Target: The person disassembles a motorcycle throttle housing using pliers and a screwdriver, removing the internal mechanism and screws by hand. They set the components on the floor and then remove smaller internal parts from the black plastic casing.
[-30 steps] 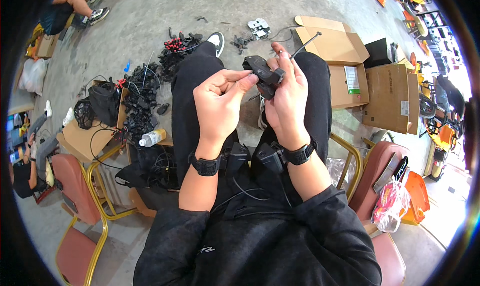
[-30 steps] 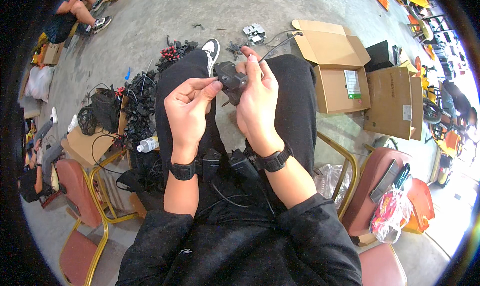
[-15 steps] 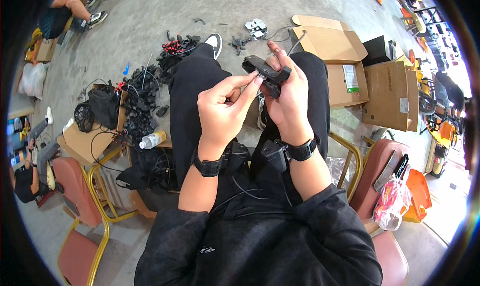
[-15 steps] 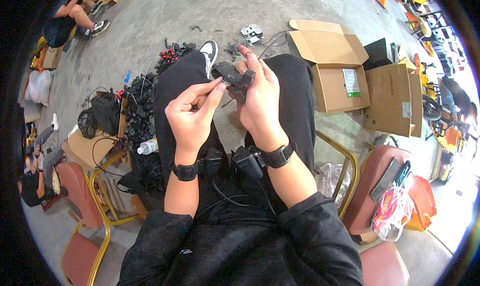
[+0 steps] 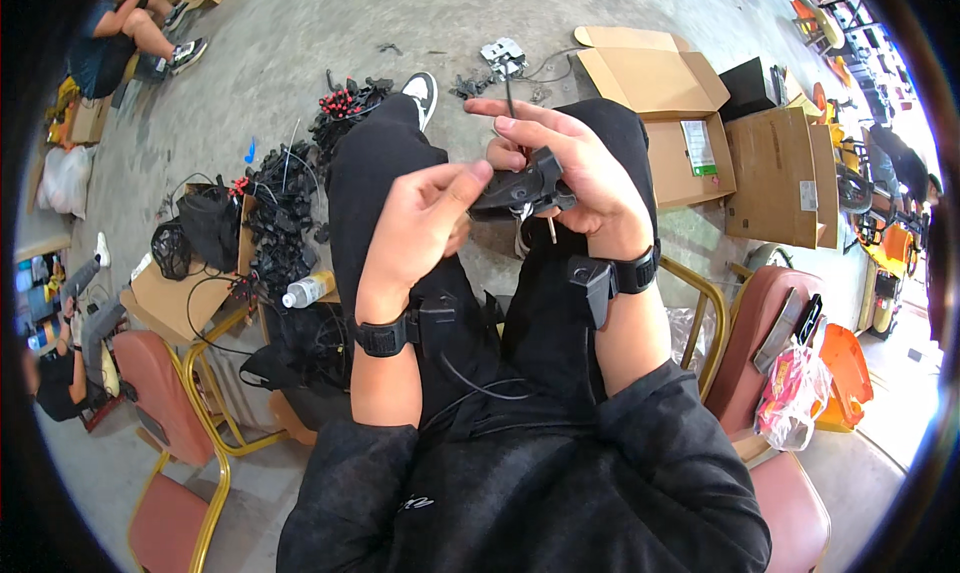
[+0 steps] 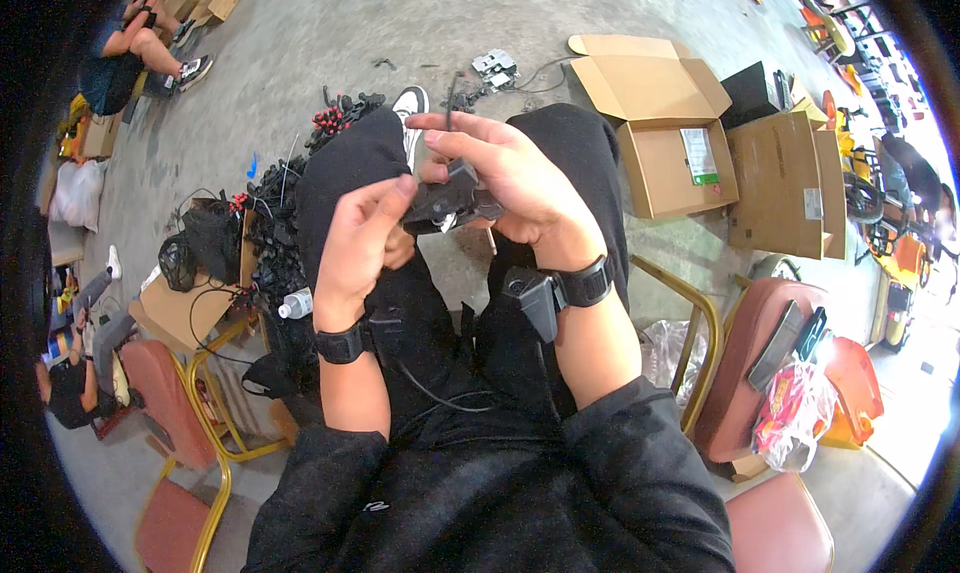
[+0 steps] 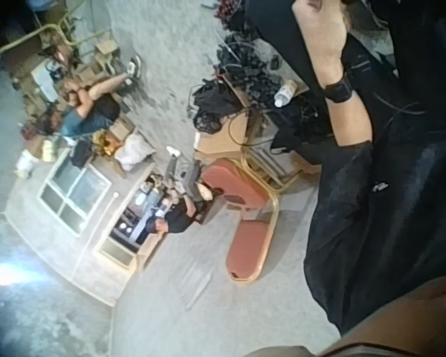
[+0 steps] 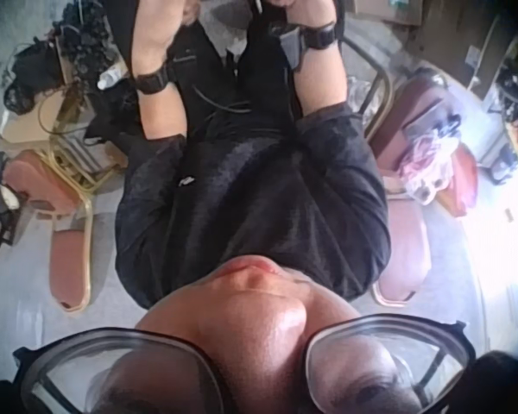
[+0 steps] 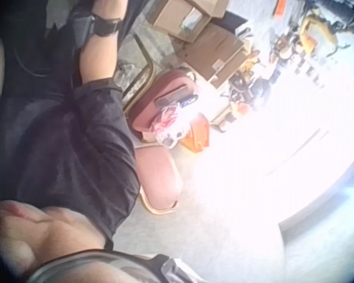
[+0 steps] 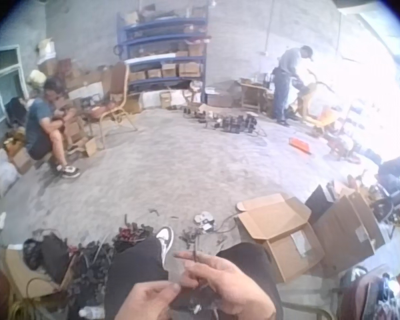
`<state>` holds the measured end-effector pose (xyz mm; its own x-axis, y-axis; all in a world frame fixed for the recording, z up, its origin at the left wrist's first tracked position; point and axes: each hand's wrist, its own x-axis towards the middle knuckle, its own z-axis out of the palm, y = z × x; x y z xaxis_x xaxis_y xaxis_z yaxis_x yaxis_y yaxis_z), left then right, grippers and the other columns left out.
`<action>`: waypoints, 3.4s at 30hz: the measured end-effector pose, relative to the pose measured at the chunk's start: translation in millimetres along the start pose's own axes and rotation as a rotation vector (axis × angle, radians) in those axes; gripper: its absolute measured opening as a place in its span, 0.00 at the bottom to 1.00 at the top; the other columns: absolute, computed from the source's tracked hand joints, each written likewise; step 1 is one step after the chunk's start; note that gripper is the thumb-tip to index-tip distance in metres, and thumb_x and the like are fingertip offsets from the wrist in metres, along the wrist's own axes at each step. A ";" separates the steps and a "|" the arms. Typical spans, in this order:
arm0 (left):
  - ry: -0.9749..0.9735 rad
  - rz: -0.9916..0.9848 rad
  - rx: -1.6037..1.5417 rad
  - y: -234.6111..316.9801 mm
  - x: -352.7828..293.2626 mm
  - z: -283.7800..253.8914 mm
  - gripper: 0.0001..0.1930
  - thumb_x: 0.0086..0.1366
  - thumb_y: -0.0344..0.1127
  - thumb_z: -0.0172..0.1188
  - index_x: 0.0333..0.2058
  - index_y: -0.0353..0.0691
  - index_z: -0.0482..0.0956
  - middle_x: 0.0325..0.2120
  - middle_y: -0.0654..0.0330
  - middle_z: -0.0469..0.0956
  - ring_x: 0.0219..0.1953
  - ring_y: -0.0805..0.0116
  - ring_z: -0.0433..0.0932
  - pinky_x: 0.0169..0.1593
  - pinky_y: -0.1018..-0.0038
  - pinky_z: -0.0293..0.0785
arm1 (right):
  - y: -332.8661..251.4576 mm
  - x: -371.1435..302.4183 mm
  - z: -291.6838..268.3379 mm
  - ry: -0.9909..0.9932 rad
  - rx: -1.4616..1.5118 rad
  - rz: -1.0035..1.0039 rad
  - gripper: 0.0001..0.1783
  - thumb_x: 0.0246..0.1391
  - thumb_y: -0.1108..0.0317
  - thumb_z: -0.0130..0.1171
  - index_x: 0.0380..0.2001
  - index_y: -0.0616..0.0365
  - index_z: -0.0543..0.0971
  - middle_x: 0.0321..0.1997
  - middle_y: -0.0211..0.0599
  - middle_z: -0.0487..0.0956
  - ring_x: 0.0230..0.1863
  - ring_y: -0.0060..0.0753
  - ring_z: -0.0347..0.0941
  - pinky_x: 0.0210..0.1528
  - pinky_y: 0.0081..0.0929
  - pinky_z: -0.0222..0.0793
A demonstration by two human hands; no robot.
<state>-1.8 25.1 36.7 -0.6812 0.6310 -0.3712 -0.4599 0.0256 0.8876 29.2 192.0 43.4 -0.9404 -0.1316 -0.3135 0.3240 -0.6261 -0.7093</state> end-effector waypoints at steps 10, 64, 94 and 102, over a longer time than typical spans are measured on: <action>-0.161 -0.030 -0.444 -8.0 1.1 1.7 0.19 0.62 0.43 0.52 0.26 0.27 0.75 0.07 0.71 0.59 0.09 0.84 0.51 0.16 0.84 0.46 | -11.9 18.9 11.7 0.318 -0.316 -0.252 0.22 0.53 0.59 0.52 0.47 0.62 0.70 0.23 0.29 0.73 0.12 0.09 0.56 0.12 0.08 0.50; 0.216 0.652 0.216 -3.2 -2.2 -14.2 0.14 0.55 0.18 0.48 0.40 0.31 0.75 0.39 0.56 0.76 0.35 0.77 0.74 0.36 0.84 0.72 | 27.4 -12.7 30.0 0.372 -0.853 -0.998 0.08 0.41 0.78 0.62 0.29 0.59 0.78 0.28 0.29 0.76 0.17 0.11 0.60 0.17 0.12 0.52; 0.173 0.539 0.298 -4.6 -1.2 -16.5 0.13 0.54 0.29 0.61 0.37 0.30 0.73 0.28 0.60 0.77 0.29 0.79 0.70 0.34 0.83 0.66 | 24.0 -10.1 28.2 0.380 -0.872 -0.884 0.09 0.41 0.75 0.64 0.30 0.59 0.78 0.27 0.27 0.76 0.17 0.10 0.56 0.18 0.10 0.51; 0.174 0.550 0.286 -2.7 0.2 -13.1 0.11 0.54 0.25 0.59 0.37 0.30 0.73 0.28 0.60 0.77 0.29 0.79 0.70 0.34 0.82 0.66 | 25.8 -12.0 28.1 0.386 -0.665 -0.699 0.07 0.42 0.75 0.64 0.28 0.59 0.79 0.21 0.17 0.72 0.17 0.05 0.51 0.17 0.09 0.44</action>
<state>-8.1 15.0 30.7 -0.8679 0.4762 0.1415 0.1365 -0.0453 0.9896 45.9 155.8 46.6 -0.8812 0.4264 0.2042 -0.1795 0.0977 -0.9789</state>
